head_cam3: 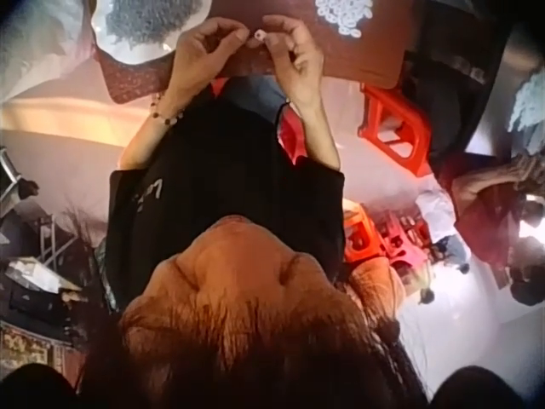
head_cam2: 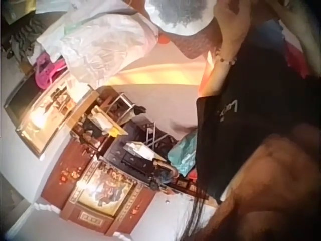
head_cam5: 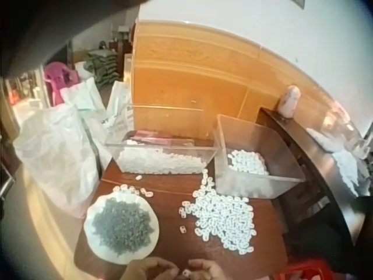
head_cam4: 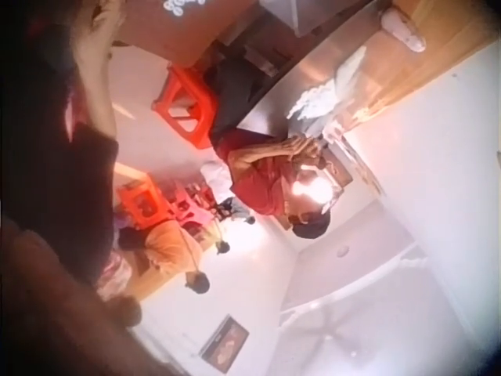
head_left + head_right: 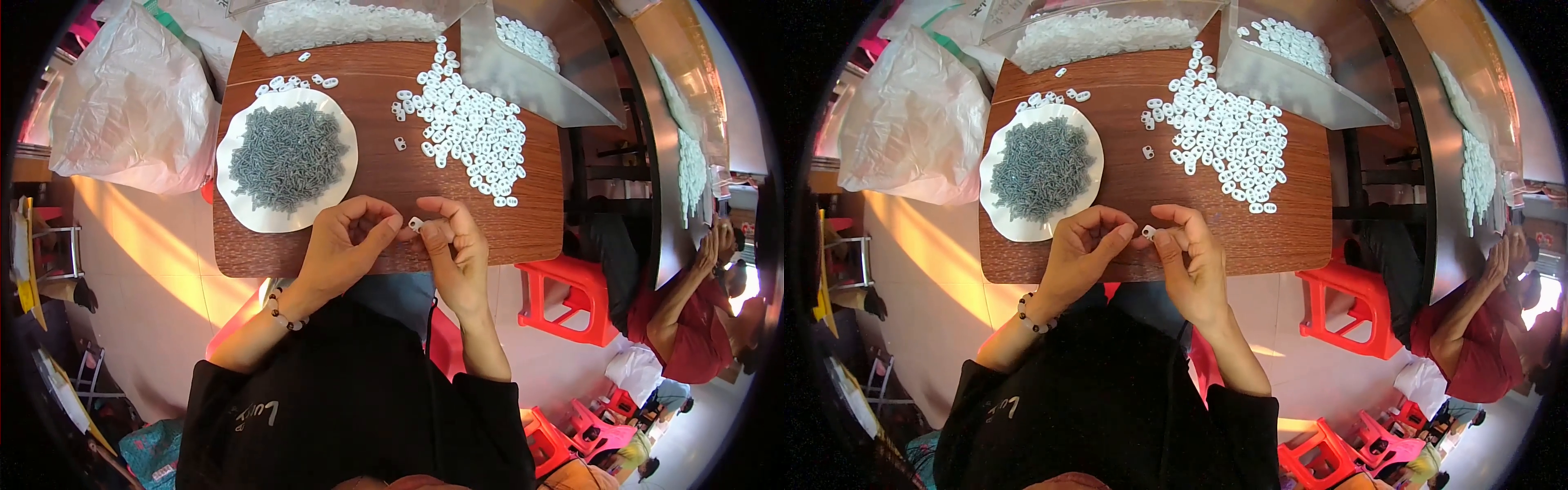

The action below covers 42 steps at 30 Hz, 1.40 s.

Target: Manually assembling small white plastic parts with grey rubber rings at a workshop table.

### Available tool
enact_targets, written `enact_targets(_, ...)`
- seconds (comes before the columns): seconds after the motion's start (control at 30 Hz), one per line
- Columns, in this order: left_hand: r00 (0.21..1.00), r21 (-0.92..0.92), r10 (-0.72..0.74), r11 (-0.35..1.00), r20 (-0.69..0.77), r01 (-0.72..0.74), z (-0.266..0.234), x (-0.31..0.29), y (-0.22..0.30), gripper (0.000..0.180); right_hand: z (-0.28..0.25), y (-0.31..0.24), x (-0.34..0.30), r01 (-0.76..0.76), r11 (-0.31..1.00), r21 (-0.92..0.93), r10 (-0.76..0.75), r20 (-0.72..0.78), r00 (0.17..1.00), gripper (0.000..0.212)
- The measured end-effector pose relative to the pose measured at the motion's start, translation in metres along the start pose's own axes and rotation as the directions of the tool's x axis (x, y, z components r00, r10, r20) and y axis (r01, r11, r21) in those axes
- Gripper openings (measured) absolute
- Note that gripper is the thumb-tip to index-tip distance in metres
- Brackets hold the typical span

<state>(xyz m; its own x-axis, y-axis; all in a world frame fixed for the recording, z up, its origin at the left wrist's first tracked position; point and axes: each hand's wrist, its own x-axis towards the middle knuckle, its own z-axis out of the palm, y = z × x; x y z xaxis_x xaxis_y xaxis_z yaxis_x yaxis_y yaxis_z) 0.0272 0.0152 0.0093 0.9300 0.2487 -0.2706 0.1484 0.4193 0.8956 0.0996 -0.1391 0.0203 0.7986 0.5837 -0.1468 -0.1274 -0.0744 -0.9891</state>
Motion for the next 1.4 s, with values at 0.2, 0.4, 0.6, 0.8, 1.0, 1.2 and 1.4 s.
enact_targets(0.2,0.996,0.164,0.044,0.985,0.080,-0.056,-0.004,0.003,-0.004,0.014,0.004,-0.003,-0.001,0.046,0.989,-0.142,-0.047,0.000,0.999,0.021)
enact_targets(0.4,0.997,0.140,0.059,0.988,0.056,-0.067,-0.002,0.003,-0.008,0.022,0.003,0.005,-0.003,0.203,0.915,-0.349,-0.216,0.001,0.976,0.017)
enact_targets(0.6,0.994,0.031,-0.078,0.997,0.081,0.076,-0.001,0.000,-0.003,0.022,0.003,-0.011,0.003,0.473,0.687,-0.551,-0.528,0.067,0.846,0.019)
enact_targets(0.8,0.989,0.061,-0.102,0.993,0.107,0.096,0.001,-0.007,-0.008,0.024,-0.004,0.000,0.002,0.456,0.711,-0.535,-0.526,0.026,0.850,0.013)
enact_targets(1.0,0.995,0.159,-0.054,0.987,0.084,0.040,0.000,-0.013,-0.013,0.026,-0.002,0.001,-0.006,0.325,0.831,-0.452,-0.360,0.009,0.933,0.007)
enact_targets(1.2,0.970,-0.079,-0.182,0.977,0.161,0.197,-0.003,-0.019,-0.017,0.031,-0.005,0.000,-0.009,0.550,0.636,-0.542,-0.596,0.107,0.796,0.012)
enact_targets(1.4,0.980,-0.141,-0.131,0.978,0.148,0.152,-0.005,-0.022,-0.015,0.030,0.002,-0.006,-0.016,0.591,0.577,-0.564,-0.632,0.150,0.761,0.017)
